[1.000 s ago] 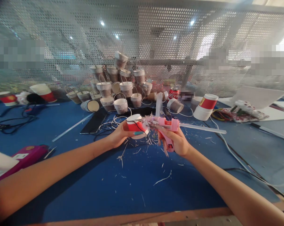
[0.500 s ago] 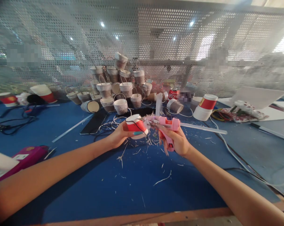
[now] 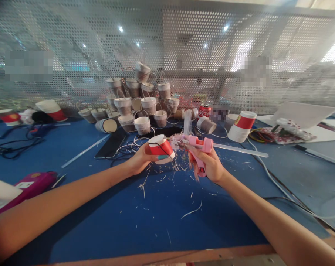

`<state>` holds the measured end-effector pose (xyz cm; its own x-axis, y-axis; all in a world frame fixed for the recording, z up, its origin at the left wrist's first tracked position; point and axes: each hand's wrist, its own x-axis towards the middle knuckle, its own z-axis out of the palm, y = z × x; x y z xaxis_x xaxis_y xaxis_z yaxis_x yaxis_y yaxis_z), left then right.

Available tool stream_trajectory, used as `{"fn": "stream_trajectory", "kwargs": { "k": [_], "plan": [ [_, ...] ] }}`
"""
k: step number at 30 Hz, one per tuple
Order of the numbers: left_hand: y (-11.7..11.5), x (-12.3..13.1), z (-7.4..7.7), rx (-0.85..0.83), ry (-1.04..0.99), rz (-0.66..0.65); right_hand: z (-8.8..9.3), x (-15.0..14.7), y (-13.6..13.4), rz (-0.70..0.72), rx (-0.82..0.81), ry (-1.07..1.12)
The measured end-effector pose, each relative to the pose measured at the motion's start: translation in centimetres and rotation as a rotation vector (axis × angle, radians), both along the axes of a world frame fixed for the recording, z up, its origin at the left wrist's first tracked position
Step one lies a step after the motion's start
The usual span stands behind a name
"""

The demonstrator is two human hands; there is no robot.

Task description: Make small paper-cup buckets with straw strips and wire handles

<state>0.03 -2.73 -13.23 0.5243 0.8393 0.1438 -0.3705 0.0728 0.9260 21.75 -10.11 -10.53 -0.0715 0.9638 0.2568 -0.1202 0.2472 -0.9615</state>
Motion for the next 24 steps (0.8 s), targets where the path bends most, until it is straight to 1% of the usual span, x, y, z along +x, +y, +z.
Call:
{"fn": "stream_trajectory", "kwargs": {
  "k": [4, 12, 20, 22, 24],
  "plan": [
    [-0.07, 0.02, 0.14, -0.008, 0.001, 0.007, 0.15, -0.03, 0.02, 0.008, 0.007, -0.014],
    [-0.01, 0.08, 0.10, 0.017, -0.006, -0.007, 0.09, 0.05, 0.14, 0.000, -0.032, 0.004],
    [0.07, 0.07, -0.03, 0.018, -0.016, -0.014, -0.29, 0.05, 0.16, 0.012, -0.004, 0.015],
    [0.06, 0.08, 0.03, 0.014, -0.019, -0.025, -0.47, 0.07, 0.31, -0.002, -0.003, 0.015],
    [0.05, 0.07, 0.10, 0.009, -0.018, -0.023, -0.59, 0.14, 0.50, -0.052, 0.003, -0.009]
  ]
}}
